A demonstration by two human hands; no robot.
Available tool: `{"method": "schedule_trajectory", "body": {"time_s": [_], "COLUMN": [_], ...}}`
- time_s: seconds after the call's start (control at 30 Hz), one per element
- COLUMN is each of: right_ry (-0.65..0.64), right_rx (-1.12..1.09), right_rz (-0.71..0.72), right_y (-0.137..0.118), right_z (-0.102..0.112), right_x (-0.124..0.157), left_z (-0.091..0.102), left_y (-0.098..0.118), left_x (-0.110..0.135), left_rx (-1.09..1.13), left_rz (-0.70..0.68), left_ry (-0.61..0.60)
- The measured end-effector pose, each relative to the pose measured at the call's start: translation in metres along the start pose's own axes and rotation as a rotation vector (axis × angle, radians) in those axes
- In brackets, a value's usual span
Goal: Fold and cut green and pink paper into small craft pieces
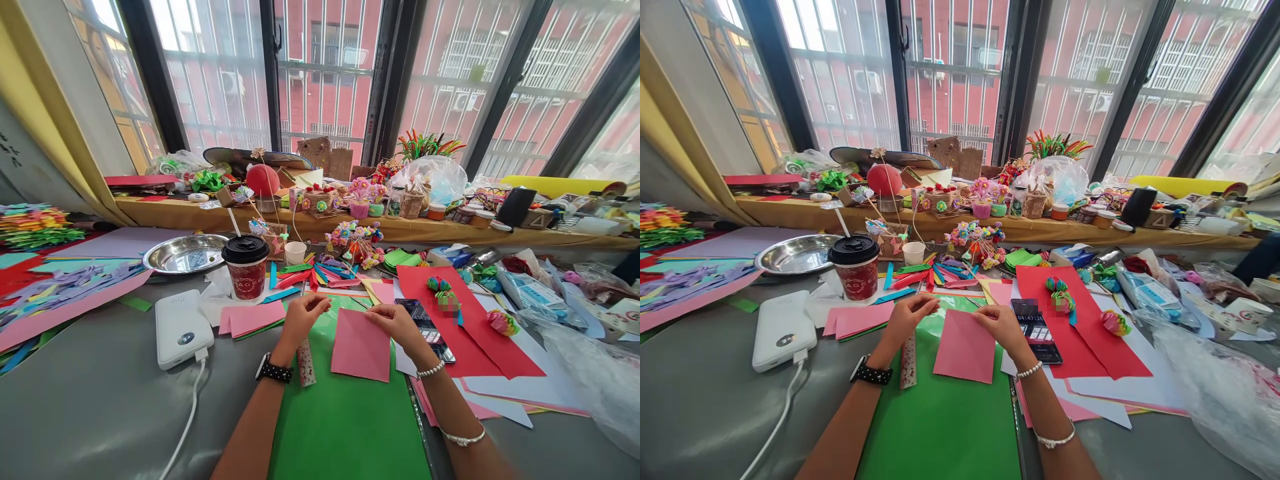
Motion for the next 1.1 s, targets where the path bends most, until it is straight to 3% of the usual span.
{"method": "schedule_trajectory", "body": {"time_s": [0.2, 0.53, 0.7, 0.9, 1.1], "right_ry": [-0.050, -0.005, 0.148, -0.062, 0.005], "right_rx": [0.008, 0.007, -0.014, 0.039, 0.070], "right_rz": [0.064, 0.012, 0.026, 0.107, 0.071], "right_y": [-0.006, 0.009, 0.011, -0.006, 0.000], "right_z": [-0.006, 0.011, 0.018, -0.006, 0.003], "right_x": [0.000, 0.001, 0.000, -0.002, -0.001], "left_z": [-0.024, -0.004, 0.002, -0.013, -0.007], "left_y": [0.004, -0.001, 0.002, 0.002, -0.004], "left_x": [0.003, 0.000, 0.001, 0.003, 0.001], "left_rx": [-0.139, -0.185, -0.169, -0.115, 0.045], "left_rz": [-0.070, -0.054, -0.035, -0.021, 0.093], "left_ry": [-0.206, -0.140, -0.109, -0.245, -0.222]}}
Point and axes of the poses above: each hand's wrist, its own x-axis away from the middle knuckle, its own z-axis out of the back of the hand, y = z × x, the point moved 5 cm from there along -x, towards the middle knuckle, and after that the axes turned 9 degrees about z, right-handed, at the moved point
